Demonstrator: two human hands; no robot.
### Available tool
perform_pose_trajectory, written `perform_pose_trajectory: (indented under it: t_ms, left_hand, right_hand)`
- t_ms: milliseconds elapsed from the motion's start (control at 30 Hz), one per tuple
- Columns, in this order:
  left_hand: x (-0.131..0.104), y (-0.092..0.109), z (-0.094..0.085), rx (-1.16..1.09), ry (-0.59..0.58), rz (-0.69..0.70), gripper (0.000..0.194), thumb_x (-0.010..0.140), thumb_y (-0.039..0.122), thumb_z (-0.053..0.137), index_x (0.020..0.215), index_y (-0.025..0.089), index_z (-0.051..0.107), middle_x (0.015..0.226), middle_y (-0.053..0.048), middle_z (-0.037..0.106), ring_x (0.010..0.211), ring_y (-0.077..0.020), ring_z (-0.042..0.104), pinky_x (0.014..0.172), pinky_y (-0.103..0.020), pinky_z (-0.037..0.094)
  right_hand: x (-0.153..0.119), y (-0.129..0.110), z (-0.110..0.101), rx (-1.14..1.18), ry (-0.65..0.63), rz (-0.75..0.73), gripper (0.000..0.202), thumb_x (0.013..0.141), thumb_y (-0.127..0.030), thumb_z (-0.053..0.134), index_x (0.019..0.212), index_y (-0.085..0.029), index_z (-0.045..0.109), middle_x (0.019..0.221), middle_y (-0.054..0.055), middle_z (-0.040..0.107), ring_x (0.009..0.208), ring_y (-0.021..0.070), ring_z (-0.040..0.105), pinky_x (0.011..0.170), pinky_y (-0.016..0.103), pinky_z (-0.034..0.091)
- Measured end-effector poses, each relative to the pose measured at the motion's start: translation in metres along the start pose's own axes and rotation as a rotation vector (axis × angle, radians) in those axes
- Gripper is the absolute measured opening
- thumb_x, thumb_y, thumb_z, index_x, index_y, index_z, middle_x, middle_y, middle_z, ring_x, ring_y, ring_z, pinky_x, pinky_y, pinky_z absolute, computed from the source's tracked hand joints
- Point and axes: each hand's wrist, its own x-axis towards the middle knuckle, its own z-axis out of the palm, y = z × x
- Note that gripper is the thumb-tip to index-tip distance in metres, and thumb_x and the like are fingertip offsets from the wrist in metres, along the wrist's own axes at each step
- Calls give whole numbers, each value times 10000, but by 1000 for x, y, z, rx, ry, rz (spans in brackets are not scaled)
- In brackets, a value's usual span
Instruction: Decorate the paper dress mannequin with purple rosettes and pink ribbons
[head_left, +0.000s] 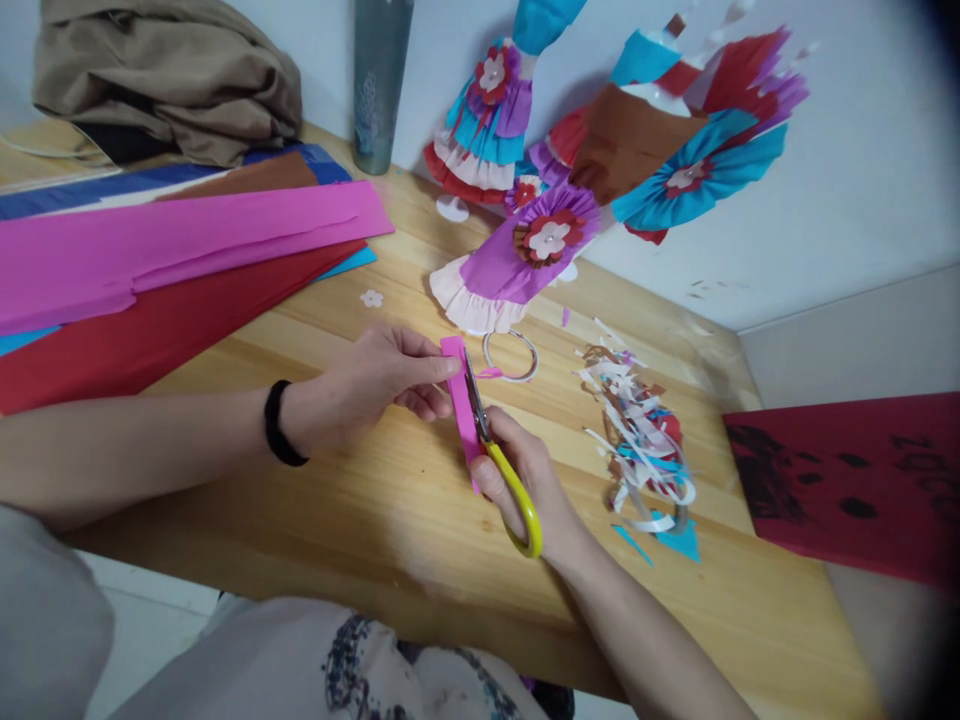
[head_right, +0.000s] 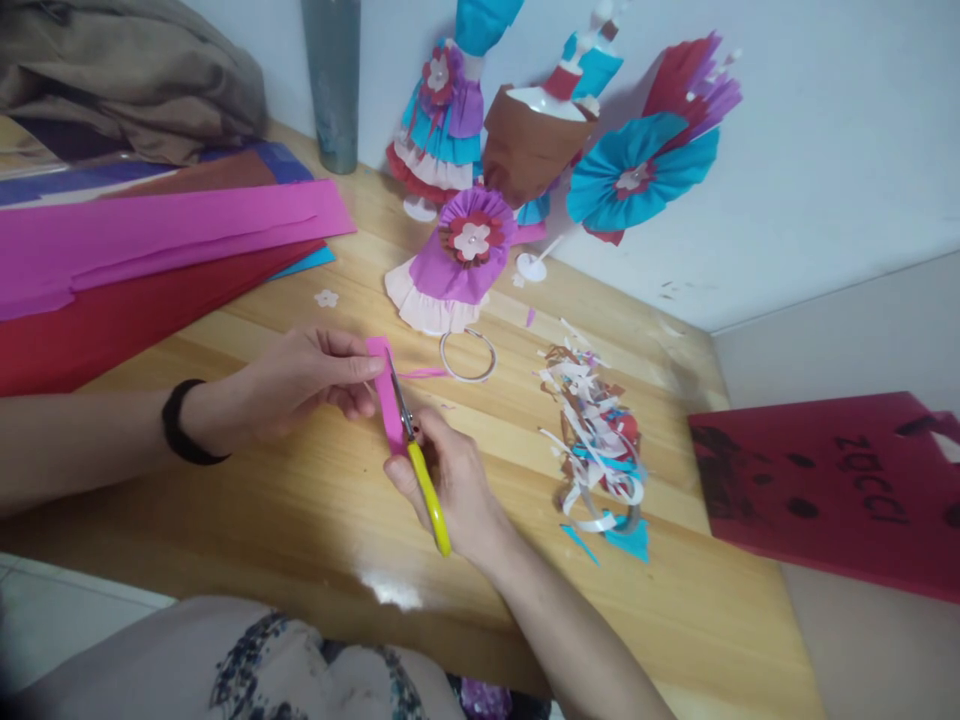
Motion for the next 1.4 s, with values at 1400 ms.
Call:
perform_pose_trajectory:
  t_ms: [1400]
  left_hand:
    - [-2, -6, 0, -30, -8, -26, 215, 770, 268, 744, 662, 91, 683, 606, -52, 685, 529, -94, 620, 534, -178, 475]
  right_hand:
    - [0, 0, 6, -46, 26, 11, 221, 911, -409, 535, 846, -205, 483, 713, -33, 401, 578, 107, 354, 532, 258, 295]
